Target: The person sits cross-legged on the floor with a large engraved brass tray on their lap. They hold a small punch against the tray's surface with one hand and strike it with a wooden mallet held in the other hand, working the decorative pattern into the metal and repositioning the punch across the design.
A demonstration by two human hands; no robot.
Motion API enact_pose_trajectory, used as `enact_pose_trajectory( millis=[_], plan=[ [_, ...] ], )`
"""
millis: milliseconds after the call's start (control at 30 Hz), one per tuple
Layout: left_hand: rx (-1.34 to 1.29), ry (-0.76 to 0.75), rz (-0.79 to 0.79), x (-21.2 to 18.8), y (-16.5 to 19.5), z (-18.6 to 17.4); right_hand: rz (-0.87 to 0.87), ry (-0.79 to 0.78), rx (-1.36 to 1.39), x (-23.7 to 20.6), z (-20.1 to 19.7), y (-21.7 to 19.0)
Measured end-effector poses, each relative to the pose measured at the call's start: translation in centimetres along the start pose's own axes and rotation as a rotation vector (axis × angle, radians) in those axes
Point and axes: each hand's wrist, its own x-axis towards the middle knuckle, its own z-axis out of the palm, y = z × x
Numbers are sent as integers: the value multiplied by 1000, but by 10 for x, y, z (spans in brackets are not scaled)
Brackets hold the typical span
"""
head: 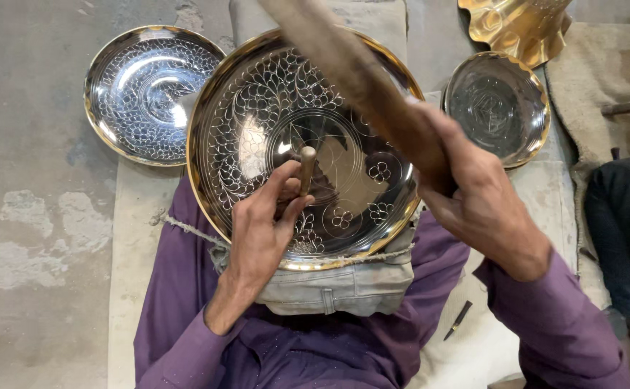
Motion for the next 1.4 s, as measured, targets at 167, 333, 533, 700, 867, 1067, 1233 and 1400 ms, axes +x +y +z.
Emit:
enact_pose_trajectory(
  millis=[167,333,533,700,867,1067,1233,1400],
  plan=[
    [-32,-4,-4,-4,-4,0,144,-52,-137,-6,10,9],
    [-31,4,21,-4,-7,2,116,-160,-183,-10,12,8],
    [-83,128,-50,-9,-1,9,26,56,-35,-7,0,2],
    [-59,151,-49,-11,1,8,19,93,-206,5,-7,-8],
    [-134,129,-88,-12,-1,10,-88,117,212,21,-17,-18],
    [-105,124,-58,-13,-2,9,-155,27,-378,29,-14,-15],
    [-89,94,-26,-5,-4,7,-120,-25,-447,21,-10,-4],
    [-85,46,-9,-2,-3,4,-98,72,-230,10,-2,5]
  ],
)
